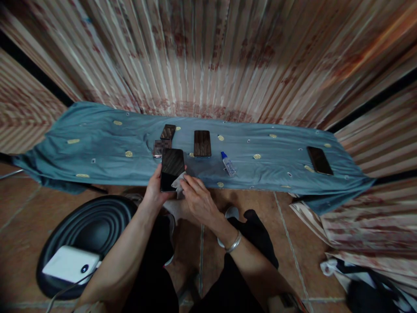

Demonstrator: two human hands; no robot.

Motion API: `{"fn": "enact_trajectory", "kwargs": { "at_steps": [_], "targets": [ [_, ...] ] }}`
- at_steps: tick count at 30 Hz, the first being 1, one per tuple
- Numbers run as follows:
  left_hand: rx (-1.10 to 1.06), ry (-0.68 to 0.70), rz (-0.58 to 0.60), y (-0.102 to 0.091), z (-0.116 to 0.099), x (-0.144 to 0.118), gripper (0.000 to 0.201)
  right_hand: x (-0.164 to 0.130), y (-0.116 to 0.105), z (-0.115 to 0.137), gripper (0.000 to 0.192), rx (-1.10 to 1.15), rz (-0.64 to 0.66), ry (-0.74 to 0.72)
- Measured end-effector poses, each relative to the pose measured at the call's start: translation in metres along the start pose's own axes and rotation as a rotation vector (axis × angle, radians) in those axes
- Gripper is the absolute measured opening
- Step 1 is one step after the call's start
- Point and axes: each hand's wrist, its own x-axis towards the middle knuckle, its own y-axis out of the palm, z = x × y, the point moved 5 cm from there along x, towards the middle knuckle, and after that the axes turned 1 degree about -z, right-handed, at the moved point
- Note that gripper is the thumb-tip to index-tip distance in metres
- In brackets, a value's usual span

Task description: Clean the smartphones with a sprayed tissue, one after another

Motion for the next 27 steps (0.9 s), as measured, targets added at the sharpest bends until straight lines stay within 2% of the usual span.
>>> {"fn": "enact_trajectory", "kwargs": {
  "at_steps": [5, 12, 20, 27],
  "targets": [
    [-0.03, -0.04, 0.003, 0.003, 0.007, -0.002, 0.061, 0.004, -0.002, 0.008, 0.039, -0.032, -0.062, -0.072],
    [0.019, -0.057, -0.061, 0.004, 0.012, -0.008, 0.057, 0.006, 0.004, 0.019, 0.04, -0.002, -0.05, -0.098],
    [0.09, -0.017, 0.035, 0.001, 0.018, -0.01, 0.064, 0.006, 0.007, 0.027, 0.039, -0.011, -0.079, -0.158],
    [0.101, 0.133, 0.048, 0.0, 0.016, -0.007, 0.057, 0.006, 0.005, 0.029, 0.04, 0.006, -0.089, -0.186]
  ]
}}
